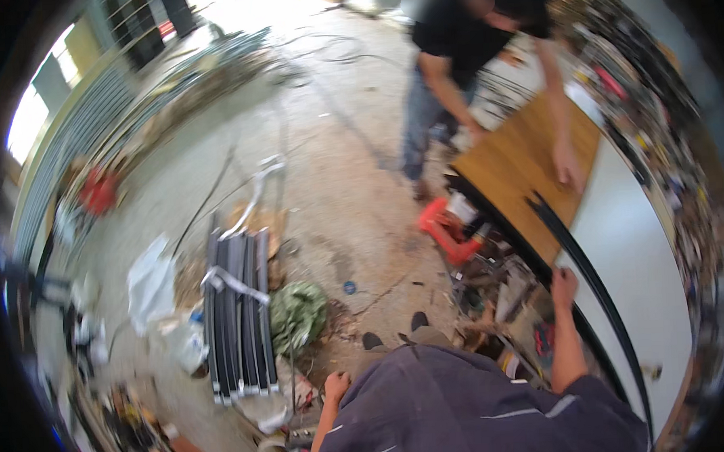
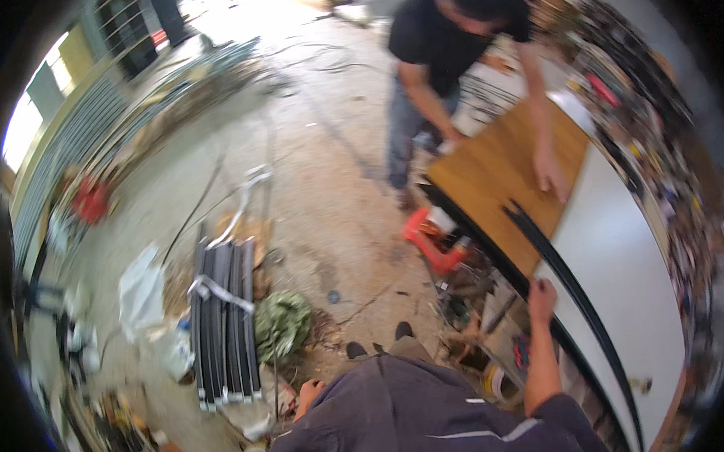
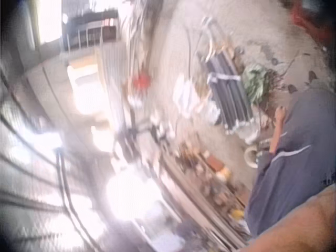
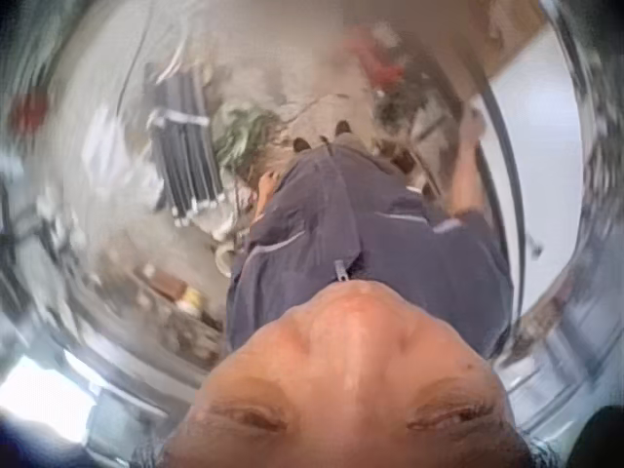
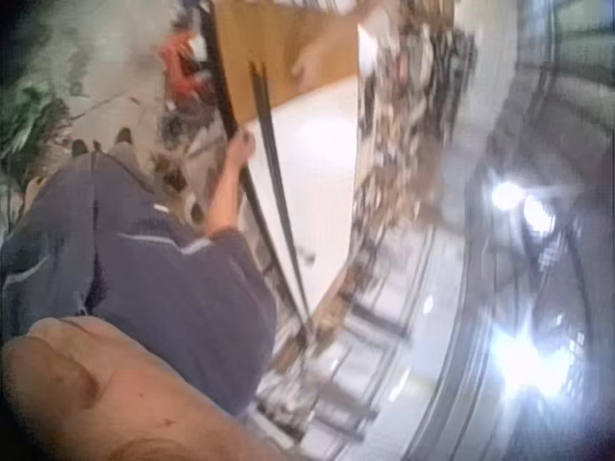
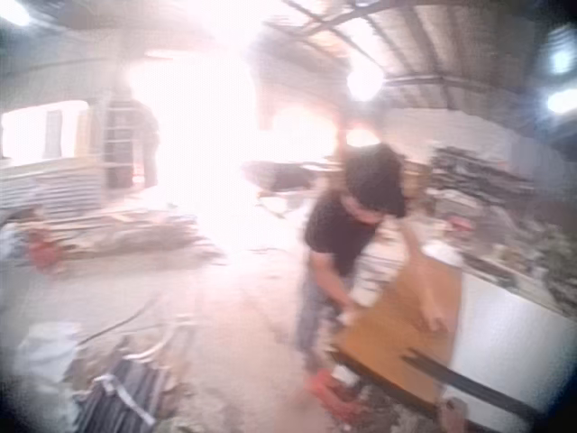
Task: The person assembles a large tabletop by applying sealant to the edges, fitting black trim strips, and securing them with a rubber mallet and cordless drill. They handle multiple panels and trim pieces, aligning and fastening them together in a workshop.
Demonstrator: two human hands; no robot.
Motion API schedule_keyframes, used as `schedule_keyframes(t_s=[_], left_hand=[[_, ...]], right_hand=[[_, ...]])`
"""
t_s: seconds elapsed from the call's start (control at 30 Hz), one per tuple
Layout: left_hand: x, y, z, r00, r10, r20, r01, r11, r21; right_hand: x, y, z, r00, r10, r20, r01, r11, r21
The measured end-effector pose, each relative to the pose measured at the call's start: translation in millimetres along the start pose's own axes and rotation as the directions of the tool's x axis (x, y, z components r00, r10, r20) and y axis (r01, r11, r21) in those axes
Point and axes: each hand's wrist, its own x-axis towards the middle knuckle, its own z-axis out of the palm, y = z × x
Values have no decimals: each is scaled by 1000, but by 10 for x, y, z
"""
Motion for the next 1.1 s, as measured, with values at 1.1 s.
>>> schedule_keyframes(t_s=[1.1], left_hand=[[-655,1362,712,912,237,335,-357,860,365]], right_hand=[[-2816,976,-729,591,313,743,-683,684,255]])
